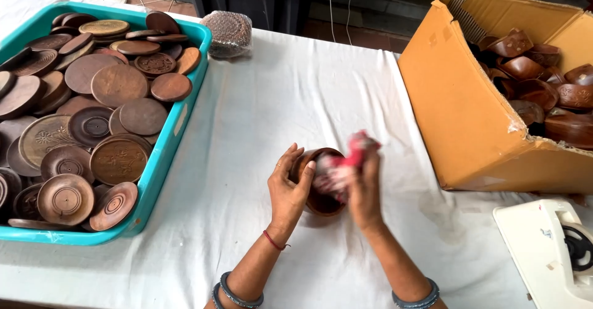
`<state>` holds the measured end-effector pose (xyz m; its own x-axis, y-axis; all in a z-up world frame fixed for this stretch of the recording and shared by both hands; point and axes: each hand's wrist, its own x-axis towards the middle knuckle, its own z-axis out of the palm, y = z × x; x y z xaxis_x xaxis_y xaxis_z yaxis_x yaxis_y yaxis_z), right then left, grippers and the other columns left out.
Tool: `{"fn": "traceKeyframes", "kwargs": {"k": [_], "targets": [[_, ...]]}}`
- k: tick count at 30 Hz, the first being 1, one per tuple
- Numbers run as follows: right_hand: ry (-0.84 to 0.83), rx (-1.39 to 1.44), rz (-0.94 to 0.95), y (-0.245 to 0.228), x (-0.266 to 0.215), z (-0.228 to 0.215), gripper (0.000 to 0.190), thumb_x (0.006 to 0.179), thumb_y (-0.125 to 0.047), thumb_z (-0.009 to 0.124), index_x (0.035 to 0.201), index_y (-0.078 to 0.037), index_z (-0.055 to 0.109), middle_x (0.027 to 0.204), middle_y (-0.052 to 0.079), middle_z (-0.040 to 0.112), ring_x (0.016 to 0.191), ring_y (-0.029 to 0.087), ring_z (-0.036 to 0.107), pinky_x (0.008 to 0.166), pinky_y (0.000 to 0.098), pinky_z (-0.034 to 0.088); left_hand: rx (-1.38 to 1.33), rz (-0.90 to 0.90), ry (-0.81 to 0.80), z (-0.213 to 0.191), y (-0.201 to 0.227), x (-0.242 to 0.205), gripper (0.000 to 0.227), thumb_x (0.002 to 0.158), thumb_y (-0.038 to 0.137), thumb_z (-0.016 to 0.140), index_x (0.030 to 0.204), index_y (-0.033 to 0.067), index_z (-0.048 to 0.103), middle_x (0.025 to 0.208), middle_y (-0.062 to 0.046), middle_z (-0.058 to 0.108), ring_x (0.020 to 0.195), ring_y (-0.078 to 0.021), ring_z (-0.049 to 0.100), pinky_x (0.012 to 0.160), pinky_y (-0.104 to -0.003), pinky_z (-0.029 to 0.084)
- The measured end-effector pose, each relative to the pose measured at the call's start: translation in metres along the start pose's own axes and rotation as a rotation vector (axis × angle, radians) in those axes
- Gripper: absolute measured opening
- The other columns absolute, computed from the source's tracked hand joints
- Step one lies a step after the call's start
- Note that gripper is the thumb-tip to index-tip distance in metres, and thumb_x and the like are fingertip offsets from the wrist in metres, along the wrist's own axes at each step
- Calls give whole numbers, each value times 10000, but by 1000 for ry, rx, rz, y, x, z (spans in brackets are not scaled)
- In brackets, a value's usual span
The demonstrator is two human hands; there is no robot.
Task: Wiping and inspecting small wooden bowls and discs at a production table.
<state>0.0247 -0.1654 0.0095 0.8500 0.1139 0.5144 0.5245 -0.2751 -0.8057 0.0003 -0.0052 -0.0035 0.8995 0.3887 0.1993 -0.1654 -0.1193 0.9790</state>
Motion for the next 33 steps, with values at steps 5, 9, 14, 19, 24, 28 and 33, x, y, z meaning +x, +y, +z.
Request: {"fn": "traceKeyframes", "kwargs": {"k": [5,9,14,19,24,28,33], "targets": [[-214,-343,-186,3,-27,28,583,1089,-356,413,1531,24,407,1579,263,393,1485,401,393,1214,527,351,-77,-67,-45,2,2,-3,495,938,344,631,1325,36,637,1472,-159,582,1313,-302,617,1059,-424,535],[-330,-377,-198,11,-32,27,586,1048,-240,495,1541,57,385,1585,283,396,1497,431,367,1211,559,314,-151,21,-93,6,-13,-1,545,1037,423,501,1407,35,600,1502,-165,550,1432,-304,498,1157,-438,445],[-425,-361,-215,-12,-24,26,605,878,-155,670,1419,44,485,1415,222,549,1340,378,525,1119,494,416,-145,59,-162,0,-8,1,478,992,301,560,1394,47,608,1497,-153,559,1432,-297,495,1176,-439,423],[-493,-390,-393,6,-24,10,502,837,-184,765,1278,0,610,1338,147,634,1326,327,569,1117,480,429,-160,49,-132,-8,-11,7,467,922,181,635,1371,54,625,1475,-143,578,1396,-281,541,1162,-420,463],[-689,-670,-695,-9,6,-35,438,758,-389,781,1117,-143,728,1286,75,648,1329,291,455,1048,590,331,-143,-75,-266,-11,-4,19,452,886,200,681,1320,73,669,1411,-117,631,1330,-258,586,1126,-389,477],[-654,-796,-746,16,-8,-26,381,782,-380,752,1112,-190,742,1277,75,648,1291,274,481,1002,542,386,-182,37,-299,-10,-11,16,492,894,227,715,1341,31,651,1429,-136,621,1348,-285,588,1136,-406,479],[-412,-675,-255,-4,-23,27,437,845,-303,792,1164,-27,675,1181,116,631,1099,276,587,862,442,521,-190,-33,-233,-2,-13,9,771,891,317,747,1512,39,386,1404,-208,560,1319,-290,548,1091,-400,466]]}}
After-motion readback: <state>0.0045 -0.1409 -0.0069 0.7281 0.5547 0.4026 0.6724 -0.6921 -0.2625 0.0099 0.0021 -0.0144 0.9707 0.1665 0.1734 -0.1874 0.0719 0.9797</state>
